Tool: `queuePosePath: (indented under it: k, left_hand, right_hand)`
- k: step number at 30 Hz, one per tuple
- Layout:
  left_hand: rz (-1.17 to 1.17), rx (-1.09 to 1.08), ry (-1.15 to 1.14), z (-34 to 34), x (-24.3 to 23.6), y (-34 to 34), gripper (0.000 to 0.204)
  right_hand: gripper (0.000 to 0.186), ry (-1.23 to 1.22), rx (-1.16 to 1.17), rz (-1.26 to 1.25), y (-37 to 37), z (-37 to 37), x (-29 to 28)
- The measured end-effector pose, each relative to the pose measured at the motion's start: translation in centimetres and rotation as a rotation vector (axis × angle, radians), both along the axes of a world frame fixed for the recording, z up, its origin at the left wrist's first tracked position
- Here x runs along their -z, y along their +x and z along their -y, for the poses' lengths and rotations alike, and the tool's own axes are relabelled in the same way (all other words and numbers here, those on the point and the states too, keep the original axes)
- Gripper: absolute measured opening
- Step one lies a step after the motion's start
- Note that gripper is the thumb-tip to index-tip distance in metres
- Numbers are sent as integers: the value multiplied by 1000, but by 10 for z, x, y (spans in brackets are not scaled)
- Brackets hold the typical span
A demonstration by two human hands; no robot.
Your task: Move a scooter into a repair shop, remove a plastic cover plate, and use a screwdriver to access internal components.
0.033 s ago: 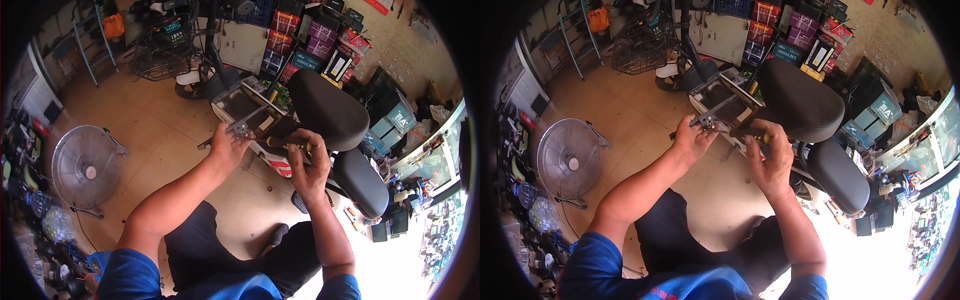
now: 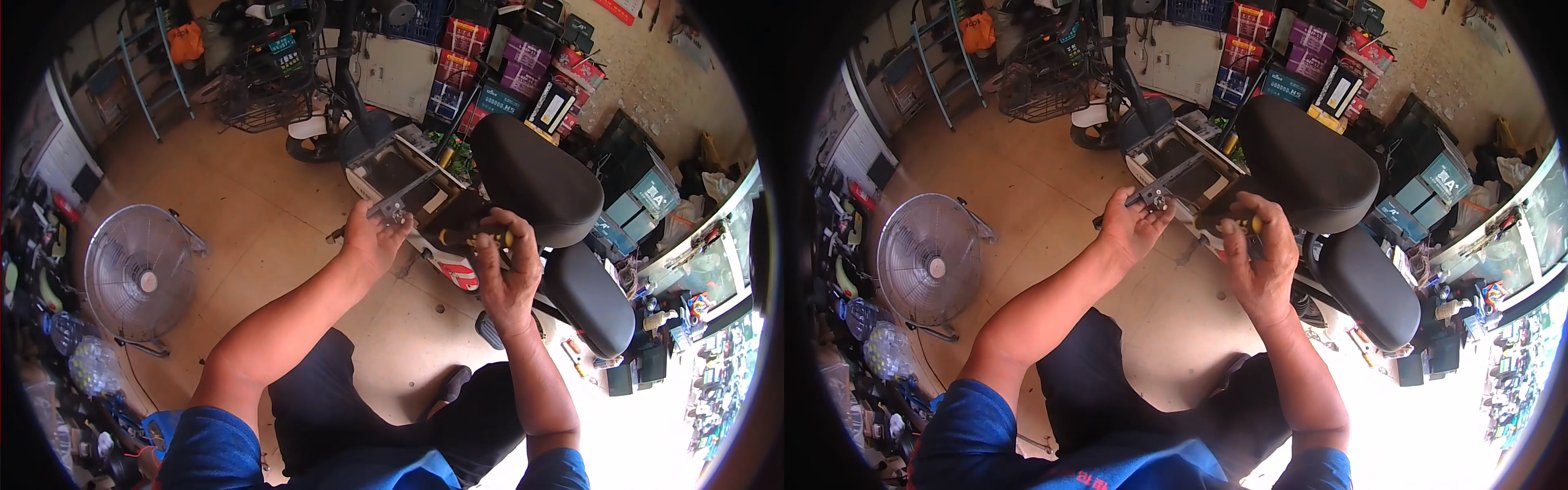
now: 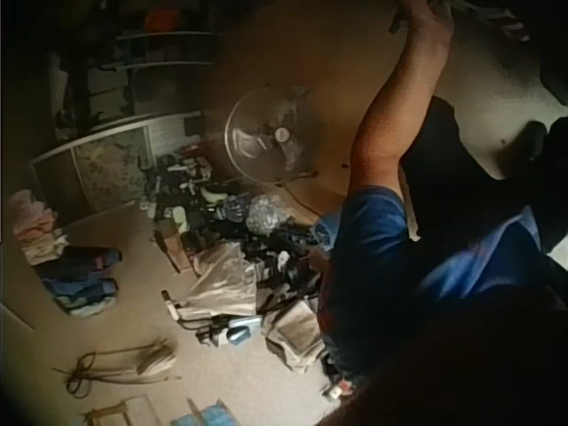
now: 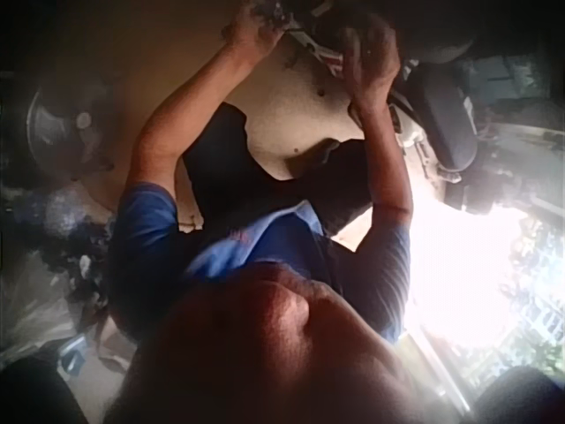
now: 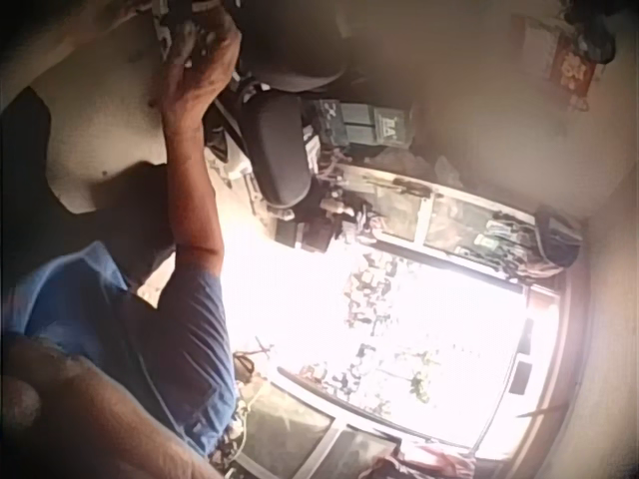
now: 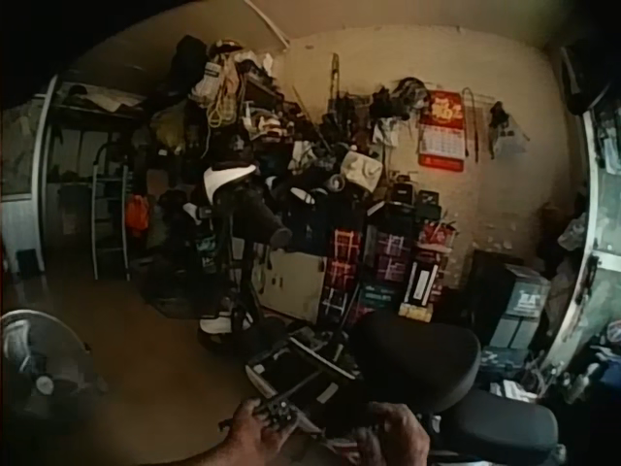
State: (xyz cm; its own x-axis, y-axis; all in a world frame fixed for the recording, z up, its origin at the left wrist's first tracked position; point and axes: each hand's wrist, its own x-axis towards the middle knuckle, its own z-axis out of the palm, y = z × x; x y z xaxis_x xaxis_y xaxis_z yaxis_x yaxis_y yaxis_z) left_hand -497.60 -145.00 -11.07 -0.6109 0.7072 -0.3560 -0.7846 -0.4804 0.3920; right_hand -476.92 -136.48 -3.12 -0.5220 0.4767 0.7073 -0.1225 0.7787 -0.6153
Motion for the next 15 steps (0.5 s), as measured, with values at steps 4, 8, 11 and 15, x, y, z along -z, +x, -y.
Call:
queuePosePath:
  k: [4, 8, 11, 15]
  left_hand:
    - [-26, 38, 11, 2, -6, 3, 46]
    - [-52, 77, -6, 2, -6, 7, 47]
    - [-60, 129, -26, 1, -5, 14, 47]
    - [-83, 178, -72, 4, -1, 22, 48]
  right_hand:
    - [22, -278, -148, -115, -8, -8, 13]
    - [24, -605, -283, 103, -22, -14, 33]
    - [24, -629, -222, 212, -41, -17, 52]
    - [27, -766, -214, 316, -58, -17, 55]
